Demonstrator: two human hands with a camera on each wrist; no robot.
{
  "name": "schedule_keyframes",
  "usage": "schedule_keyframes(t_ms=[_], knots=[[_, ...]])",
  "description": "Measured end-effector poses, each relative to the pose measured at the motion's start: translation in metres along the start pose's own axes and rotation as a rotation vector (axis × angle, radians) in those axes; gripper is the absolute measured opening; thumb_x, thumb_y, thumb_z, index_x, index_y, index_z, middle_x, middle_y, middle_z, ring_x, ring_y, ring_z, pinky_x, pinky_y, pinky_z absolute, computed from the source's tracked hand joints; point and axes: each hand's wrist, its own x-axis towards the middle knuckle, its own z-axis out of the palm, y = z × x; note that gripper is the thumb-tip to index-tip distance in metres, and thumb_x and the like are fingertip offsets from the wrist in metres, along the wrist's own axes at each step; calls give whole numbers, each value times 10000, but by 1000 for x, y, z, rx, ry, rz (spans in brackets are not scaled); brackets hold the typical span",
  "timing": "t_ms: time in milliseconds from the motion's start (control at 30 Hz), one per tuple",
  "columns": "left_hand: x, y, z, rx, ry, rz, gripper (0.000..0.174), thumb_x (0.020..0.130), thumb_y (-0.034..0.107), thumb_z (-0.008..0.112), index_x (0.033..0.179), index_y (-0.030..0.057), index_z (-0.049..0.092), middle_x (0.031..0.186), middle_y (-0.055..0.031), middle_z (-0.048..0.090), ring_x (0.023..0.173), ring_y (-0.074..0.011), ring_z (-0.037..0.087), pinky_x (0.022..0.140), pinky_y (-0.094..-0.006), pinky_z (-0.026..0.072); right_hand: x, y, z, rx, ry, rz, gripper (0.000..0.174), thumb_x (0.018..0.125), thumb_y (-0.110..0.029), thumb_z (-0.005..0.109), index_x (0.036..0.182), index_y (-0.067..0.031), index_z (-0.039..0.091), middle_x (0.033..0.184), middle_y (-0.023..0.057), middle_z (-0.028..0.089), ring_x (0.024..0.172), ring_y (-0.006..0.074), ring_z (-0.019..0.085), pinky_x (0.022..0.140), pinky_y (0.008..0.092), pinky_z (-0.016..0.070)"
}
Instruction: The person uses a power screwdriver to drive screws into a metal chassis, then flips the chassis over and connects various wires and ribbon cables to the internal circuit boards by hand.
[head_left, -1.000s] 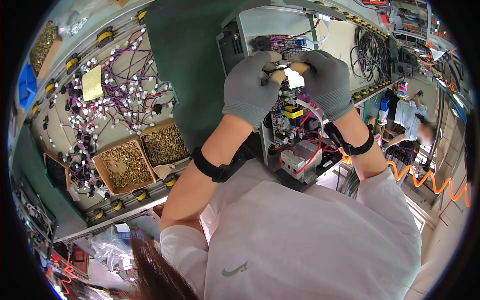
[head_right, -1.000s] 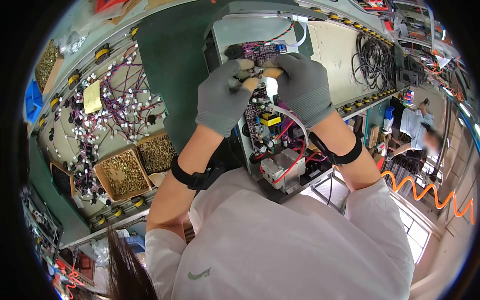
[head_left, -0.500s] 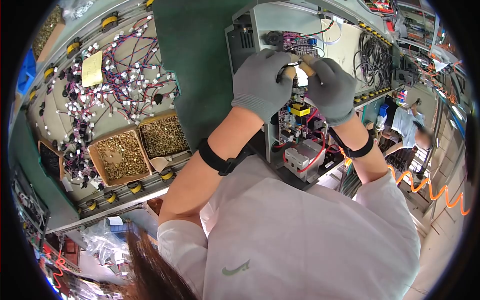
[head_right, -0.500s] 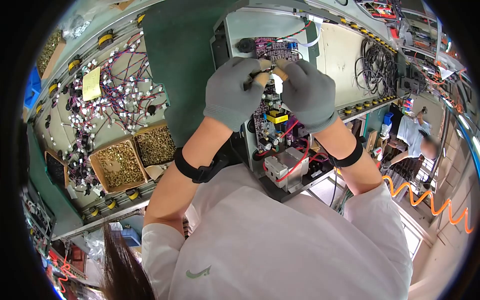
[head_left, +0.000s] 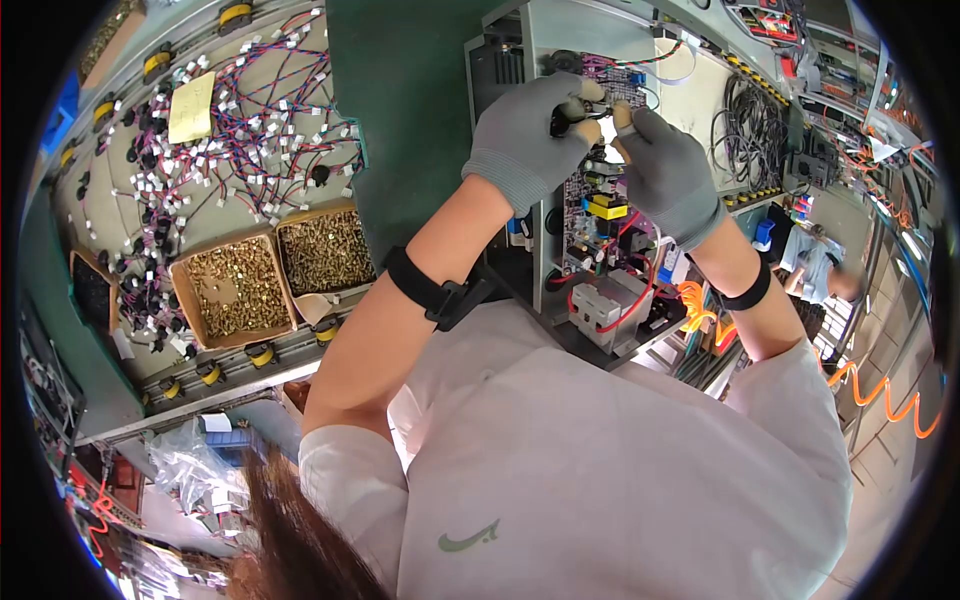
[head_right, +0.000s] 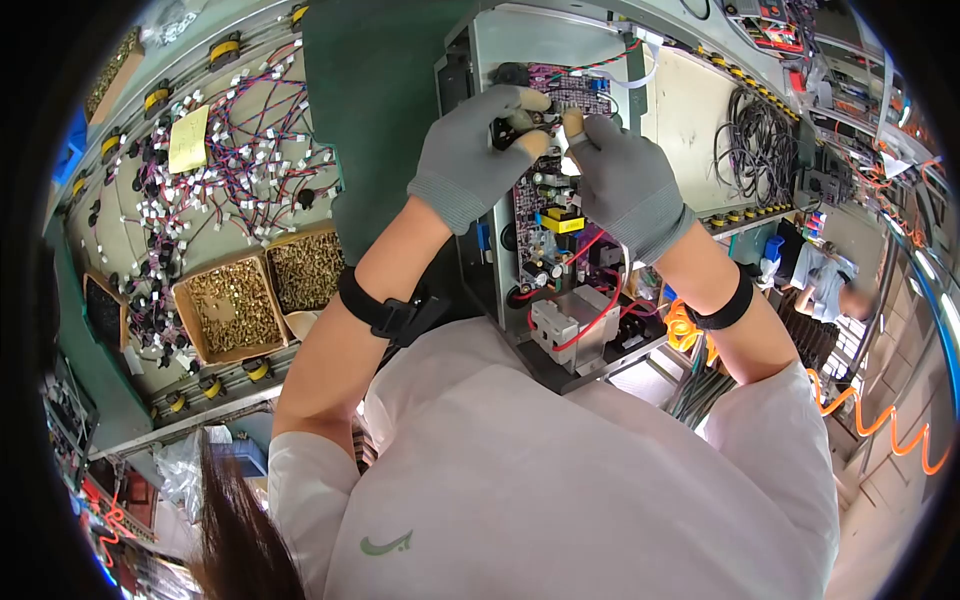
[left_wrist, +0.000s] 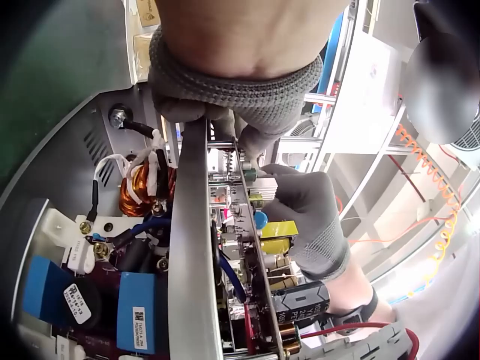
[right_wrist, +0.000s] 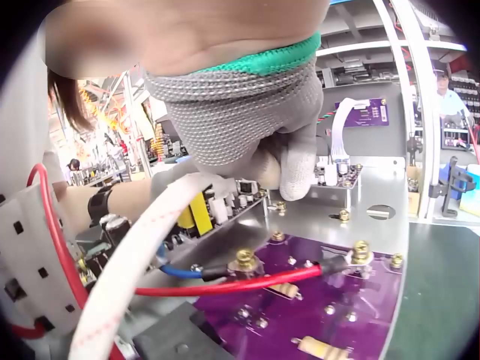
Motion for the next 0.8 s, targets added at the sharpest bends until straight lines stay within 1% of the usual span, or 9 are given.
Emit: schedule_keyframes(t_ms=[100,267,367,433,500,567,667,767,800], knots=[[0,7,-2,21,-29,-75,327,733,109,699,1052,104,624,852,-52,652,762,-146,624,716,-268,507,-2,0,3,-73,-18,-4,332,641,-35,585,971,3,582,829,111,491,602,276,559,530,392,472],[2,4,-1,106,-37,-5,281,741,145,695,1012,90,642,868,-73,658,779,-169,635,722,-279,508,2,4,-4,-109,-87,-31,271,647,-37,589,916,-3,601,824,111,496,622,278,573,549,394,486],[4,7,-4,144,-69,-18,275,745,150,689,1011,90,651,881,-80,662,800,-181,639,737,-293,507,10,21,-13,16,-130,-69,199,673,-39,593,868,-14,626,818,119,530,654,289,588,576,388,490],[8,5,-7,112,-85,19,270,754,158,680,1015,92,658,896,-87,665,812,-190,639,742,-297,503,13,36,-24,357,-47,-18,133,741,-51,586,858,-26,644,813,121,571,665,302,587,601,384,484],[12,10,-8,322,-100,-14,263,759,157,669,1014,91,663,923,-88,668,824,-189,640,741,-289,500,3,38,-29,353,-12,45,146,813,-98,580,926,-34,647,809,125,590,639,288,579,600,361,470],[13,14,-7,390,-91,29,241,780,159,644,1011,93,666,914,-85,677,804,-207,644,729,-293,499,-13,23,-38,402,99,302,153,841,-131,584,940,-32,646,804,112,594,612,248,573,589,327,464],[24,28,-10,455,-185,-126,271,743,385,673,909,172,692,856,-68,683,828,-260,645,755,-349,503,-45,12,-36,513,194,337,258,854,-160,595,1097,-81,637,851,89,630,640,185,590,600,280,471],[40,54,-4,773,-215,-220,291,731,421,682,882,173,698,828,-68,684,803,-261,648,743,-358,504,-77,-1,-36,550,246,399,324,864,-173,597,1179,-98,615,858,86,639,696,172,612,623,266,480],[43,62,-2,827,-252,-228,317,729,443,684,882,166,704,879,-81,687,839,-261,650,768,-362,505,-87,-6,-37,589,235,456,341,846,-128,595,1179,-57,606,861,96,629,722,160,594,656,261,466]])
